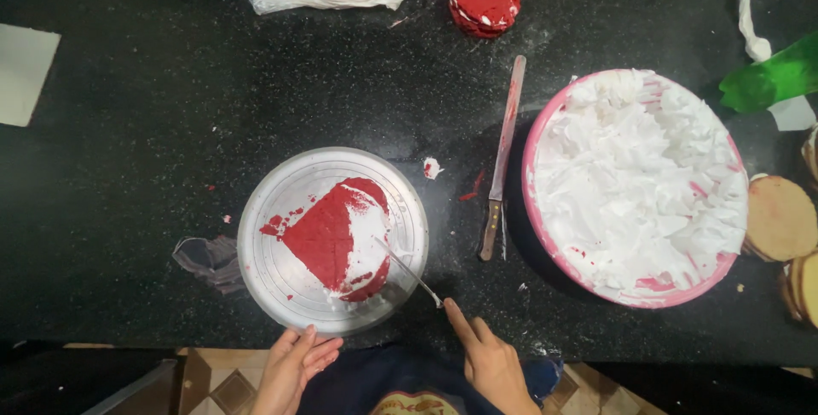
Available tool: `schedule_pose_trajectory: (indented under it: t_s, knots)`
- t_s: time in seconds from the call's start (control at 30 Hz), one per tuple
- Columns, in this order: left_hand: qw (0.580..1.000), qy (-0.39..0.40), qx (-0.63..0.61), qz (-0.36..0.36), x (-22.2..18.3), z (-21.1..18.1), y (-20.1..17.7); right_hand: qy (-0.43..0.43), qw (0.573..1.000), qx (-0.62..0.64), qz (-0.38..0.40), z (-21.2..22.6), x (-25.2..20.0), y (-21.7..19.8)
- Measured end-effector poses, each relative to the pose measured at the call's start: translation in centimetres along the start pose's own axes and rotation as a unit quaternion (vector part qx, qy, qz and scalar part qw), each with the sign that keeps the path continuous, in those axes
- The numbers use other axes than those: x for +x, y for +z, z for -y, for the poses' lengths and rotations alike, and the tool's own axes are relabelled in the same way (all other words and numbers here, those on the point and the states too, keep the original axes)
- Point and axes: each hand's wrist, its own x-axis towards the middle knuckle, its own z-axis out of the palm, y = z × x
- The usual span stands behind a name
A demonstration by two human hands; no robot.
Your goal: The person cuts a round red cake into quarters on a turntable, removes one quarter, and spreads white frosting on the remaining cake. They then place the removed quarter back onto the frosted area and smooth the frosting with a spatula.
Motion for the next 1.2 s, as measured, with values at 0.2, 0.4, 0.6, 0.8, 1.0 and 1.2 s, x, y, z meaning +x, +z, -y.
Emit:
schedule_pose_trajectory:
  t_s: [0.2,0.4,0.6,0.8,1.0,1.2]
  knots:
    - [1.000,-0.008,0.006,-0.003,0.1,-0.1,0.1,0.012,1.000,0.000,0.015,0.1,0.3,-0.1]
    - [1.000,0.005,0.007,0.009,-0.5,-0.5,-0.2,0.015,0.999,-0.026,0.044,1.1,0.6,-1.1]
    - [0.998,0.047,0.010,-0.044,2.0,-0.6,-3.0,-0.035,0.995,-0.091,0.035,-5.4,-3.6,0.4]
    - [0.978,0.140,-0.052,-0.143,-0.3,-4.3,-0.7,-0.178,0.975,-0.129,-0.013,-11.5,-4.2,0.5]
    - [0.987,0.130,-0.057,-0.076,-0.3,-2.1,0.5,-0.164,0.980,-0.108,0.039,-6.6,0.2,-1.7]
    - [0.986,0.145,-0.069,-0.044,0.2,-1.2,0.7,-0.163,0.976,-0.115,0.087,-6.0,0.9,-0.7]
